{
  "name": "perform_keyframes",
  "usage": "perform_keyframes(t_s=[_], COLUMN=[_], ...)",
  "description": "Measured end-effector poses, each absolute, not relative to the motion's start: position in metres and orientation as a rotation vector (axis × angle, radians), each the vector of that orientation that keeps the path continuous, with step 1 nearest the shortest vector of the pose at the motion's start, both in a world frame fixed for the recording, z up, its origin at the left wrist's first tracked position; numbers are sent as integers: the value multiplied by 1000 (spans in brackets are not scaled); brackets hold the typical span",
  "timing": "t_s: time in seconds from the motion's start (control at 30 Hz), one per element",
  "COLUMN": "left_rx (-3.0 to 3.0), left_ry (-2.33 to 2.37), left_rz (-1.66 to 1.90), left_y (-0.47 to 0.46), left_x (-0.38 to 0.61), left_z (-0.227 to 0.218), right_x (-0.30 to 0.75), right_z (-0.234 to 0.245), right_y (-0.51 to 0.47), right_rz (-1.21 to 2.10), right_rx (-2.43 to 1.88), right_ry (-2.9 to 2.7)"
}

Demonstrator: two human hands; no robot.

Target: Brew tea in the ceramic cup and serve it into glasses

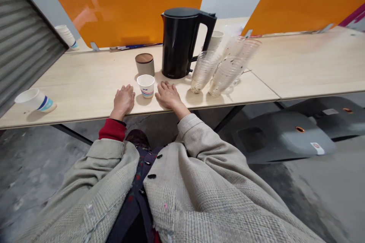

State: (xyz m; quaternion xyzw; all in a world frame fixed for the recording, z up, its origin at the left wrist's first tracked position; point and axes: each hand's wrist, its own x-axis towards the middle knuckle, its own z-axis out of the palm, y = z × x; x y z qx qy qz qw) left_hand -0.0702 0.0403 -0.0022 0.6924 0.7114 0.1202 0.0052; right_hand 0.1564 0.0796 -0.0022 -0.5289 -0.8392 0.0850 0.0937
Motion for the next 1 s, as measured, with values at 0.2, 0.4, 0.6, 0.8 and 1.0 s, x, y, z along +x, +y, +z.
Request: perform_keyframes(t_s=[0.2,0.4,0.6,0.8,1.0], left_rx=[2177,2188,2192,2208,2245], left_ry=[2244,2254,2246,2219,2234], left_rz=[387,366,398,385,346], left_y=[41,40,39,40,40], left_x=[-71,-69,-69,-69,-69], left_z=[-4,-4,-3,1,4], right_x=[157,156,157,156,156], right_z=[-1,0,-2,2,9], right_y=[79,78,80,79,76], right_rz=[262,269,278,266,252], right_rx=[-1559,-1568,-1565,-1586,-1575], right_ry=[-2493,-2485,-2488,-2496,-2501])
